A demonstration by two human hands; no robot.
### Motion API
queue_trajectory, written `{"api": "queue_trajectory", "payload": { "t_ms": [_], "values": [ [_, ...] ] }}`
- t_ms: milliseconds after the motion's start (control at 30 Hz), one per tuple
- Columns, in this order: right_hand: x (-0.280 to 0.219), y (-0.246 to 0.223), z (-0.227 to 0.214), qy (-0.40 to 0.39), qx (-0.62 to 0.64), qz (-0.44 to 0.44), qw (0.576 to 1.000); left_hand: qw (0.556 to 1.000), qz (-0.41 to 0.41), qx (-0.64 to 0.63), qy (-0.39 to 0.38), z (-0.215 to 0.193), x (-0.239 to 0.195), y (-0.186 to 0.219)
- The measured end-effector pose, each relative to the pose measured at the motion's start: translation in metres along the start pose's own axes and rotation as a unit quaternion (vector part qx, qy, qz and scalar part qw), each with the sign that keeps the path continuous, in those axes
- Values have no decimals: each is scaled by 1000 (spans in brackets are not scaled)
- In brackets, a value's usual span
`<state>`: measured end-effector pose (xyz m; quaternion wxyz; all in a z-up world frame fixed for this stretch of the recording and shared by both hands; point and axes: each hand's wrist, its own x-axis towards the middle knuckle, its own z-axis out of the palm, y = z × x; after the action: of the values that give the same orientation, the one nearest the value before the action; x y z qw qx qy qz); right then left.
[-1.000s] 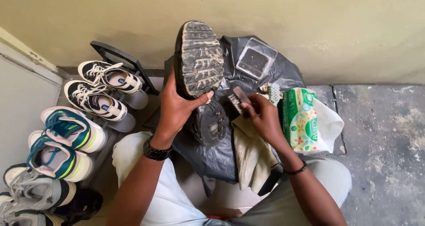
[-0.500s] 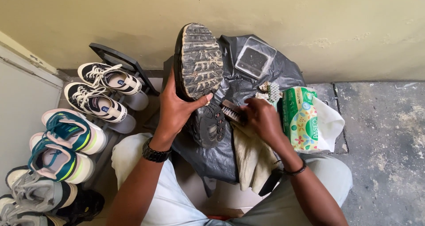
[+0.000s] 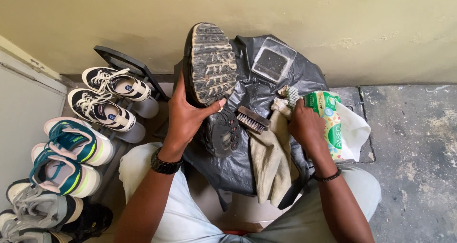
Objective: The person scrubs the sole and sides of a black shoe using a brush and a green scraper, then wipes the shoe with a white cloth. The person handles the shoe, brush, scraper, and cloth throughout the process.
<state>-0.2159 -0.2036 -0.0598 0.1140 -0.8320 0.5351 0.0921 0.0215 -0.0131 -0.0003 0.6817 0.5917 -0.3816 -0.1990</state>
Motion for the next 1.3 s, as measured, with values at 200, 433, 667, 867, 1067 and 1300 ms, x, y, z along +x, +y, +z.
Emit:
{"api": "queue_trajectory", "payload": {
  "t_ms": [200, 433, 667, 867, 1067, 1300],
  "values": [
    [-11, -2, -18, 72, 132, -1, 989, 1000, -3, 1, 11, -4, 1, 1],
    [9, 23, -13, 198, 341, -121, 911, 1000, -27, -1, 9, 0, -2, -6],
    [-38, -57, -56, 203, 675, -306, 640, 997, -64, 33, -6, 22, -7, 1],
    [-51, -93, -55, 227, 708, -345, 572, 996, -28, -2, -80, 26, -16, 14],
    [-53, -102, -58, 273, 642, -392, 600, 995, -10, -26, -98, 24, -19, 4],
    [-64, -108, -56, 315, 582, -389, 641, 995, -16, -34, -96, 27, -22, -3]
  ]
}}
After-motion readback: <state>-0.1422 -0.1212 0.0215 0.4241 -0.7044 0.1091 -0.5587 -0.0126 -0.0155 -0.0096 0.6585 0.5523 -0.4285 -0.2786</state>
